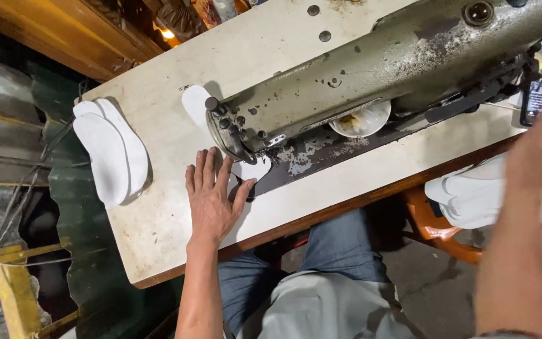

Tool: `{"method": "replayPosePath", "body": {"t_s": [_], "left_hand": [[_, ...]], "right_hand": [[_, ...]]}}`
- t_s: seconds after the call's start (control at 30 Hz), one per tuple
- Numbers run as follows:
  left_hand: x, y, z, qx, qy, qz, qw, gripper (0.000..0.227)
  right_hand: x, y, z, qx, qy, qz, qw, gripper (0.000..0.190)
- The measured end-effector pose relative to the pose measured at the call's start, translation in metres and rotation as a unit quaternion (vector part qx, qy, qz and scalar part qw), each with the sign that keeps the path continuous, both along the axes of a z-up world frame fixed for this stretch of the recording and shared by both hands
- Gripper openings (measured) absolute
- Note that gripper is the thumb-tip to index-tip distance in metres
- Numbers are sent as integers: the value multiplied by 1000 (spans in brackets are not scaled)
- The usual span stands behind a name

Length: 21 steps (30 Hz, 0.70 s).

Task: Stitching and aligning shoe insoles using an industrial sewing machine

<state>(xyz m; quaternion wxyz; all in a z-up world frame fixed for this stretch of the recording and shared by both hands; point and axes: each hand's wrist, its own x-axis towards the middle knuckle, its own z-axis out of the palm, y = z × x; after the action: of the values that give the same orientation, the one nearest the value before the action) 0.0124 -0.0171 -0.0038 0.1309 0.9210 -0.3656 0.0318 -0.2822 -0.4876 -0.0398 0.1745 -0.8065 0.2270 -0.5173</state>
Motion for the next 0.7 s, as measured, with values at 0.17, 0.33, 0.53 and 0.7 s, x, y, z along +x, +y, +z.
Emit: {"method": "replayPosePath", "body": {"t_s": [0.17,0.33,0.53,0.7], "left_hand": [[0,-1,-1,-13,-11,-6,1000,71],[-2,-2,0,-21,-17,-1,1000,71],[-7,6,-2,-29,-24,12,999,67],[-14,10,-3,-49,-42,22,998,61]], "right_hand": [[53,172,22,7,3,51,999,26],[116,263,17,-16,120,241,963,31],[150,290,41,-22,243,272,931,38],[156,291,46,-27,283,272,919,43]]}}
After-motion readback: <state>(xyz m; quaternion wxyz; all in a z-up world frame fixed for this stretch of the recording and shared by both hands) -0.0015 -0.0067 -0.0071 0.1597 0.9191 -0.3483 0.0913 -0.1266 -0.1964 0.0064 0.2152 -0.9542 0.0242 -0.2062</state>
